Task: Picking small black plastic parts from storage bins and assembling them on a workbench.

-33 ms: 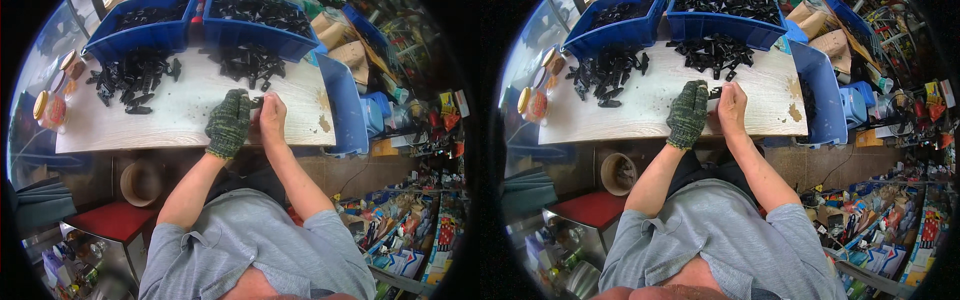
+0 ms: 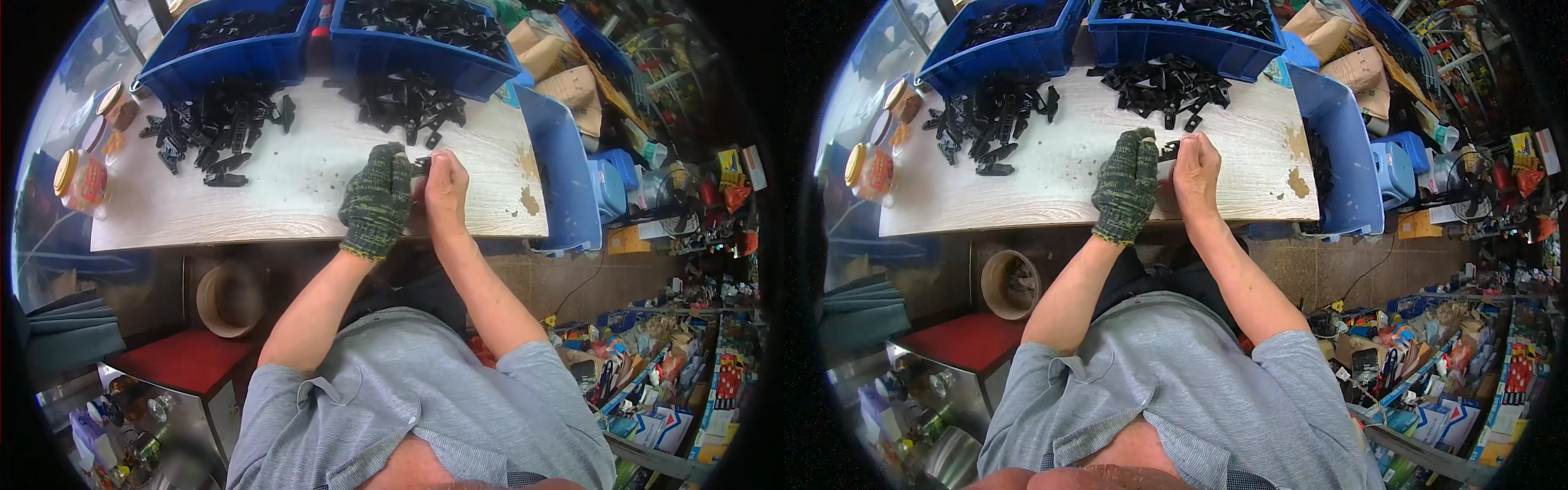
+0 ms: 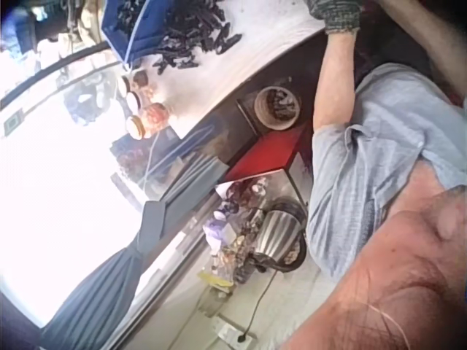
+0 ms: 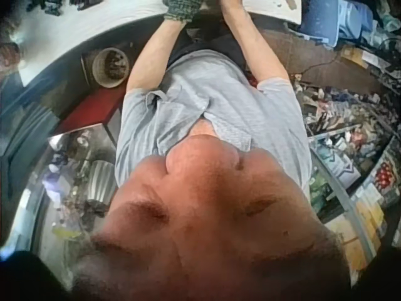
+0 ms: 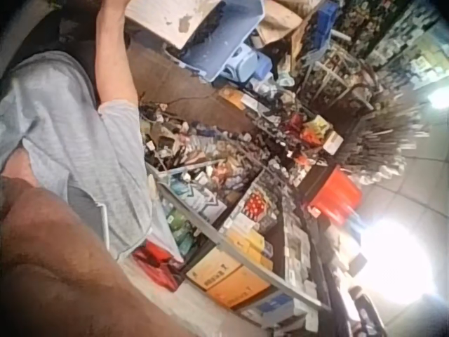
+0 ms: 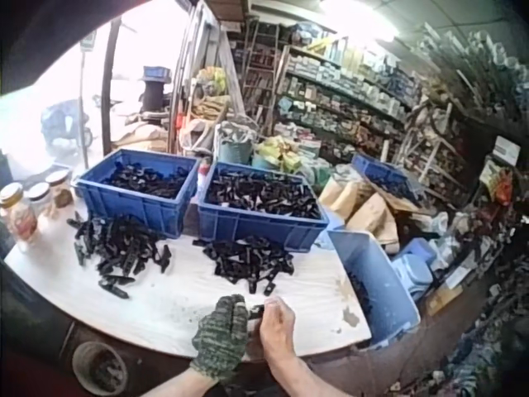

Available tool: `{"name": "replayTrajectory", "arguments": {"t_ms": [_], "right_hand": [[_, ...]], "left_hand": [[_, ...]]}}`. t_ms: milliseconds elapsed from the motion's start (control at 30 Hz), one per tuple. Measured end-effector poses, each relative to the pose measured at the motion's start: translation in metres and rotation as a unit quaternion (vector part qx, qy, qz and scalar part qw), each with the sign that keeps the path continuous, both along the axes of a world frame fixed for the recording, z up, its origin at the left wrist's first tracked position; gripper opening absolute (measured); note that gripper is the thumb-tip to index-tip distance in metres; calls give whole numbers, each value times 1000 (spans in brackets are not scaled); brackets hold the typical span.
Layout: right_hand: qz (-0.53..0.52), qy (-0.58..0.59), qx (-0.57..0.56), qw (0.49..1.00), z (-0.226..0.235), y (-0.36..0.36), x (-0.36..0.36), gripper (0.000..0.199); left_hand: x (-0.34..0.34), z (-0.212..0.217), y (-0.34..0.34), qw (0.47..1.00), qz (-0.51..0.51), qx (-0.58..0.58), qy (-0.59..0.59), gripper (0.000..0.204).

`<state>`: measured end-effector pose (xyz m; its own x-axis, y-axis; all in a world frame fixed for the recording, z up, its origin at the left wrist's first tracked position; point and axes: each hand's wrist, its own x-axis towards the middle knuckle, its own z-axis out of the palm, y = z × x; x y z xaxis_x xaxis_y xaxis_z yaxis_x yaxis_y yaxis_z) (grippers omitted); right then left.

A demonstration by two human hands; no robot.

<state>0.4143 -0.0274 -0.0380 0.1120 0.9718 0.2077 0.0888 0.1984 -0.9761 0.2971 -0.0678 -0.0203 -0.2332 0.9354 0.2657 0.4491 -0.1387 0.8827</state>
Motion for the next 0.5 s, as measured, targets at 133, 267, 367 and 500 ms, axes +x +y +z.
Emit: {"name": "replayTrajectory", "arguments": {"t_ms": [133,267,367,500], "right_hand": [[35,-48,6,998,3,-6,0,31],[65,-10,24,998,7,-8,7,28],[63,-29,49,996,7,-7,10,29],[80,8,8,997,4,-6,13,31]], "left_hand": [[19,-12,2,998,42,37,-25,33],[26,-24,4,998,55,19,25,35],[28,-19,1,996,69,50,7,34],[17,2,-13,997,30,74,5,38]]}}
